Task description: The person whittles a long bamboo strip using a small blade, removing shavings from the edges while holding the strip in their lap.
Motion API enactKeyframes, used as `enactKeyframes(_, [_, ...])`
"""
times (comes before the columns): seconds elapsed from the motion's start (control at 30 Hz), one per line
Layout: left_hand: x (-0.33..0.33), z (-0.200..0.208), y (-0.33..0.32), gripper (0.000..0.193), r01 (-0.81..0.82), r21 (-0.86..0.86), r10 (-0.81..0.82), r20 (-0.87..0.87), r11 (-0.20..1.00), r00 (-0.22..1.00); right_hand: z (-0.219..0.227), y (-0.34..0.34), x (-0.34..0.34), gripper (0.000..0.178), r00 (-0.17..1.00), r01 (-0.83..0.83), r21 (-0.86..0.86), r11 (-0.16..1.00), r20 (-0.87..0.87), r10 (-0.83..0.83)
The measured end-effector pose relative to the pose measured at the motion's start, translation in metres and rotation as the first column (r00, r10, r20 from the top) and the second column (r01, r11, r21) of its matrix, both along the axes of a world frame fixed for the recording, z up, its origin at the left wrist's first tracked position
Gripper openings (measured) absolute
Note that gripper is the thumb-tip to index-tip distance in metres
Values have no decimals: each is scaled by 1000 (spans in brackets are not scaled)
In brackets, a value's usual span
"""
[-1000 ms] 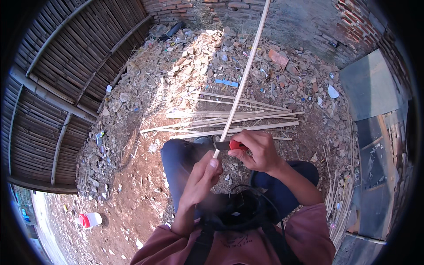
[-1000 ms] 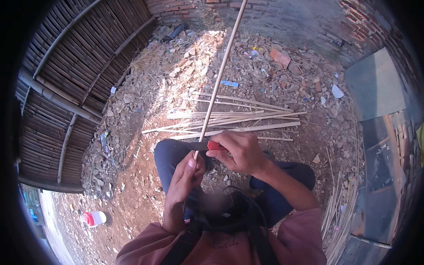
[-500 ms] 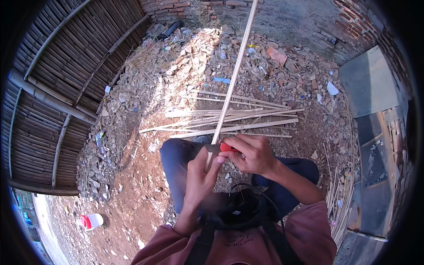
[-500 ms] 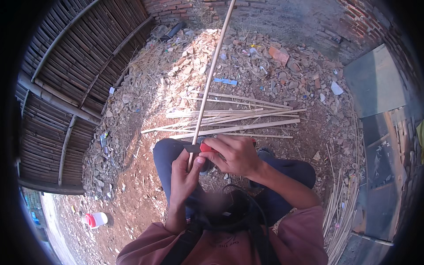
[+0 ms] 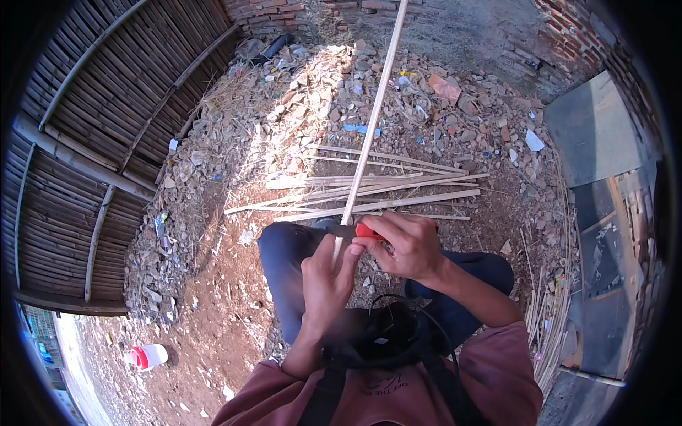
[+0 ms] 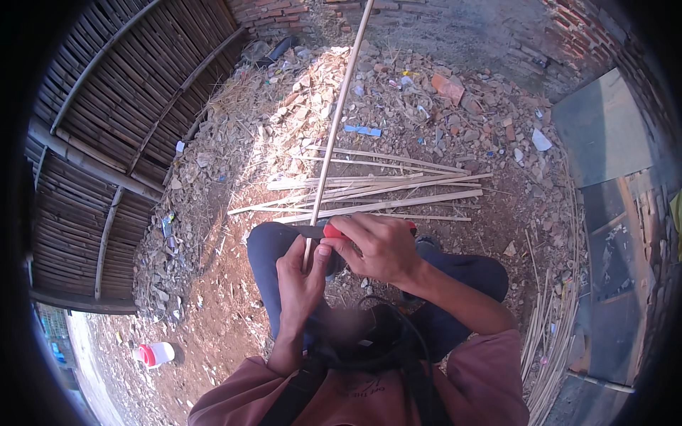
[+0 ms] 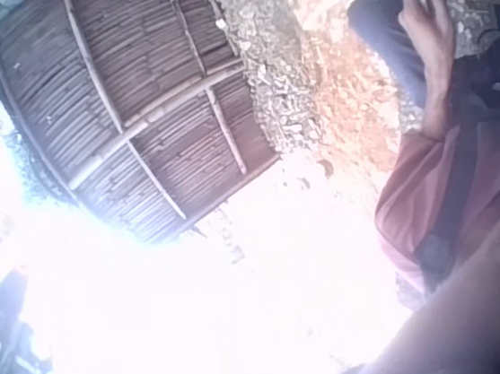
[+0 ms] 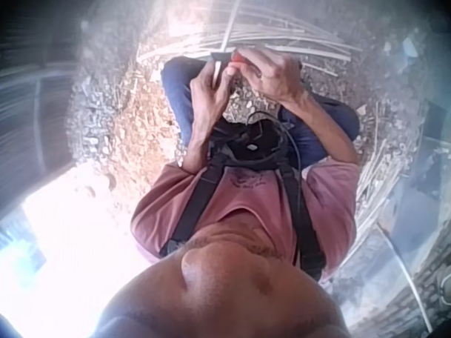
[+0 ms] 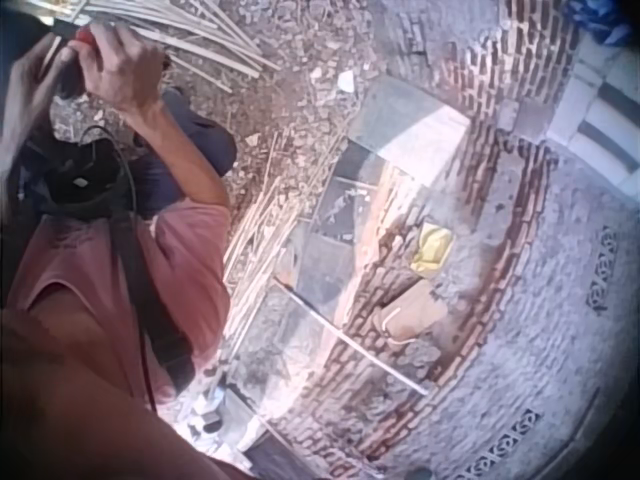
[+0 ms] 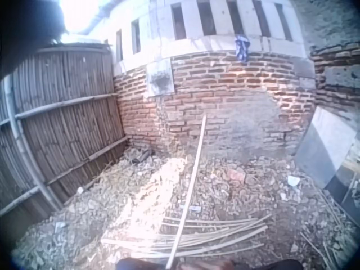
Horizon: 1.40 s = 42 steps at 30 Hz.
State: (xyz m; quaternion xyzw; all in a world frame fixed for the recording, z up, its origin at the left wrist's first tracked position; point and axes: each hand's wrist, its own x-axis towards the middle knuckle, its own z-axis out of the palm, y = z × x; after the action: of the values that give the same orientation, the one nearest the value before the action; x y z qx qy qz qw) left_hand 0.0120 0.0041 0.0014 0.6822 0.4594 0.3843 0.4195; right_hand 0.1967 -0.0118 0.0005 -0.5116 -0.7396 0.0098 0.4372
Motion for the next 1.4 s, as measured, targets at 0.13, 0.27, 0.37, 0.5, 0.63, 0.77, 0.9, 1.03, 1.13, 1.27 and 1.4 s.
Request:
enactKeyframes(0.13, [2, 0, -2, 33, -4, 17, 5, -28, 1000, 1000, 0, 1, -1, 23, 999, 45, 3, 999, 7, -45])
enactKeyframes(0.27, [1, 6, -4, 43, 14, -31, -17, -107, 999, 994, -1, 6, 5, 25, 999, 42, 38, 998, 9, -42])
enactKeyframes(0.37, [-7, -3, -14, 39, 52, -13, -53, -191, 999, 980, 10, 21, 28, 25, 974, 207, 4, 978, -100, -205])
enactKeyframes(0.5, [-9, -6, -25, 39, 58, -78, -69, -156, 995, 985, 8, 27, 54, 23, 959, 253, 1, 967, -130, -251])
enactKeyframes(0.63, [-21, -5, -28, 36, 84, -117, -102, -161, 990, 982, 9, 30, 73, 27, 918, 324, -55, 945, -224, -328])
enactKeyframes(0.77, [-25, 3, -21, 37, 73, -118, -85, -106, 990, 991, 10, 20, 61, 26, 936, 171, -138, 976, -286, -204])
enactKeyframes(0.9, [-23, 6, -10, 35, 58, -117, -66, -67, 991, 996, 4, 13, 40, 26, 956, 161, -63, 985, -236, -172])
enactKeyframes(1.03, [-24, 4, -6, 31, 30, -122, -32, -21, 992, 999, 0, 14, 30, 23, 907, 150, -146, 978, -373, -194])
enactKeyframes(1.13, [-21, -1, -5, 27, 28, -84, -26, 17, 996, 1000, 1, 11, 26, 23, 969, 26, -115, 993, -243, -53])
enactKeyframes(1.27, [-15, -2, -4, 22, 44, -121, -38, 53, 992, 998, -3, 12, 16, 24, 992, -110, 27, 994, -64, 111])
enactKeyframes(1.4, [-11, 3, -2, 23, 43, 27, -44, 32, 999, 999, -12, 12, 15, 27, 992, -127, 60, 990, 6, 127])
